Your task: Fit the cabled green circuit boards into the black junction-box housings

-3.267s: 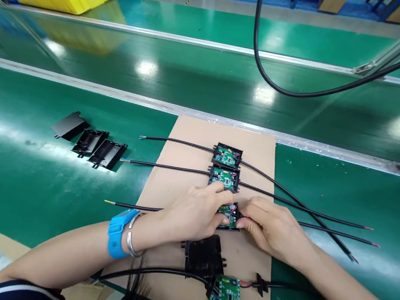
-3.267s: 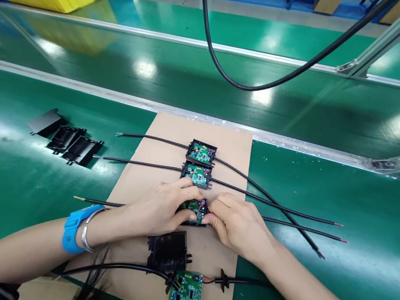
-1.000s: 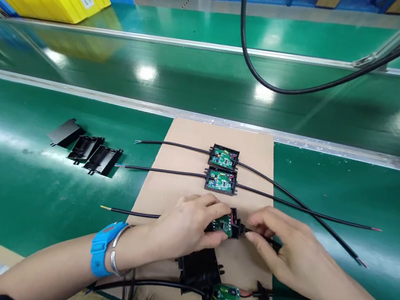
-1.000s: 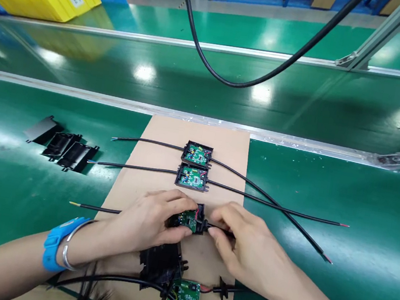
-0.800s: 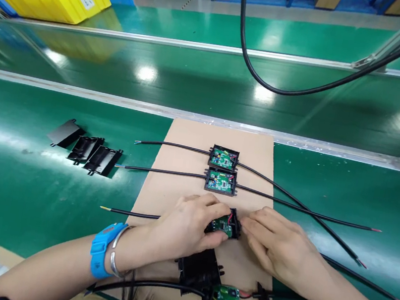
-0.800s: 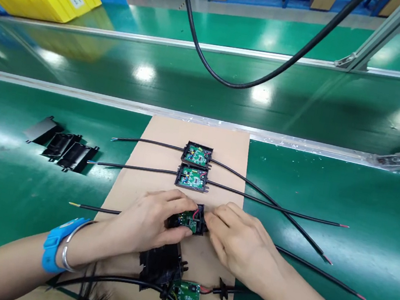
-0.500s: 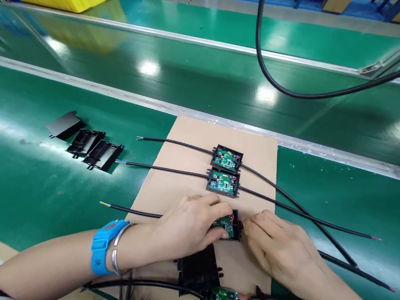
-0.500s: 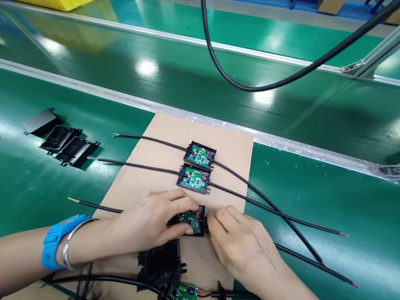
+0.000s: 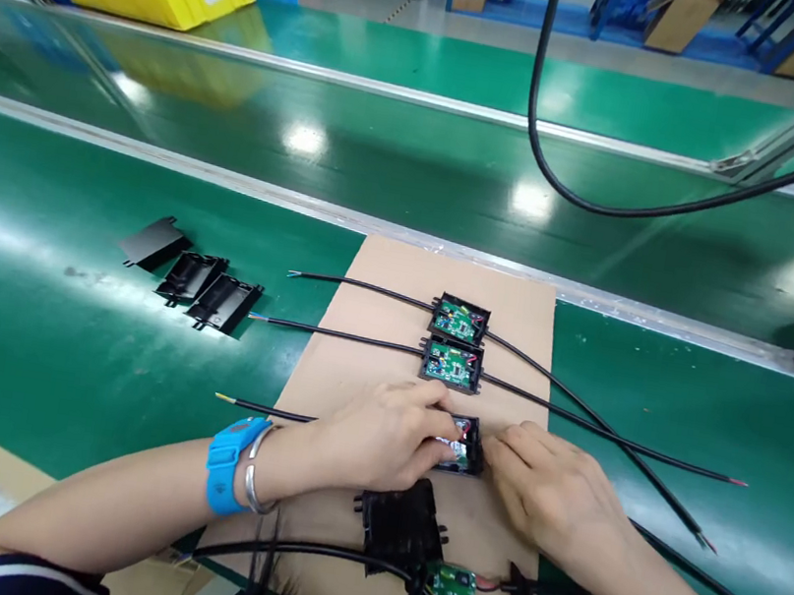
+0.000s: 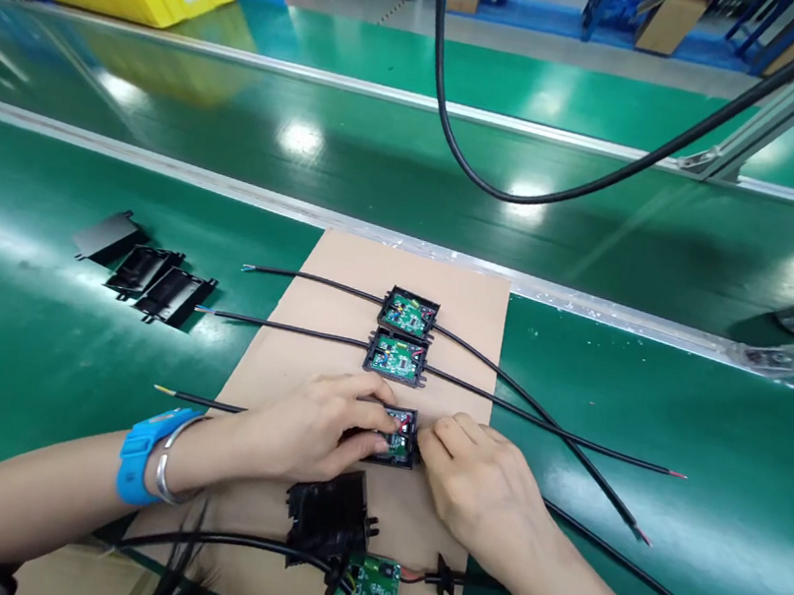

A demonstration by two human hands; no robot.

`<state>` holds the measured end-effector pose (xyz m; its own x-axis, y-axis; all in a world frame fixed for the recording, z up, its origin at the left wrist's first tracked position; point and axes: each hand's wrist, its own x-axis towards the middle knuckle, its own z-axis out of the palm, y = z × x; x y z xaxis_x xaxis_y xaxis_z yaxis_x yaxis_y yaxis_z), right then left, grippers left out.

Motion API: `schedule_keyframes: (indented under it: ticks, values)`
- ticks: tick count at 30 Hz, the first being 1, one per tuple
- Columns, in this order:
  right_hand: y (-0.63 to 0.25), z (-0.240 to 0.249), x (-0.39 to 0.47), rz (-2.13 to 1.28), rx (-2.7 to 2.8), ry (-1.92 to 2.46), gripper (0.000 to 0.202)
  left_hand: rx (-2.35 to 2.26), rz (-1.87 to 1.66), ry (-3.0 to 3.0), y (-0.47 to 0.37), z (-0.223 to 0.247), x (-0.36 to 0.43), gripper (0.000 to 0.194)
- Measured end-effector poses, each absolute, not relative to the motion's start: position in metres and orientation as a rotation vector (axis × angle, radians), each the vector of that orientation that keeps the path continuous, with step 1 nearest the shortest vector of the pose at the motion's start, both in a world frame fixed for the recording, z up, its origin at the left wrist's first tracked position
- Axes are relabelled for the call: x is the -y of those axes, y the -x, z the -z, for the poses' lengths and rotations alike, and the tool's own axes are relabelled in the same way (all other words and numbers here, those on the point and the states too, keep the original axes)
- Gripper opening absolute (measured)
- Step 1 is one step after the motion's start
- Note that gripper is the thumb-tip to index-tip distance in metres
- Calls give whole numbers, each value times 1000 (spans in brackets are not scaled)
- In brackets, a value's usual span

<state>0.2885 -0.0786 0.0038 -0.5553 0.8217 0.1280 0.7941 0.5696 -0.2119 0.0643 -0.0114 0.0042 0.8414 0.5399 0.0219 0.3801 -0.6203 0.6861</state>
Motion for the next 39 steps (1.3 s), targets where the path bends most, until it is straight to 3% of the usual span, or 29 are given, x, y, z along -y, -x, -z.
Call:
schedule_keyframes:
  ticks: [5, 9, 13, 18, 24, 31, 39]
  values:
    - [-273, -16, 75, -402, 2260, 1547, 15, -608, -296, -2209, -55, -17, 3, 58]
    - [-248, -12, 59, -516, 2161, 1721, 10, -592, -305, -2213, -51, -13, 4, 73]
    - [-235, -3, 51, -661, 2078, 1792, 6, -630, -336, -2237, -48, -5, 8, 65]
    - [-230, 4, 52, -594, 2074, 1795, 9, -651, -381, -2290, -49, 3, 11, 53]
    - [-236, 2, 54, -655, 2079, 1719, 13, -678, -375, -2330, -49, 7, 17, 57]
    - [-253, 4, 65, -701, 2038, 1573, 4, -517, -325, -2605, -42, -3, 8, 41]
    - [-262, 0, 72, -655, 2119, 1518, 11, -469, -334, -2782, -37, 2, 6, 40]
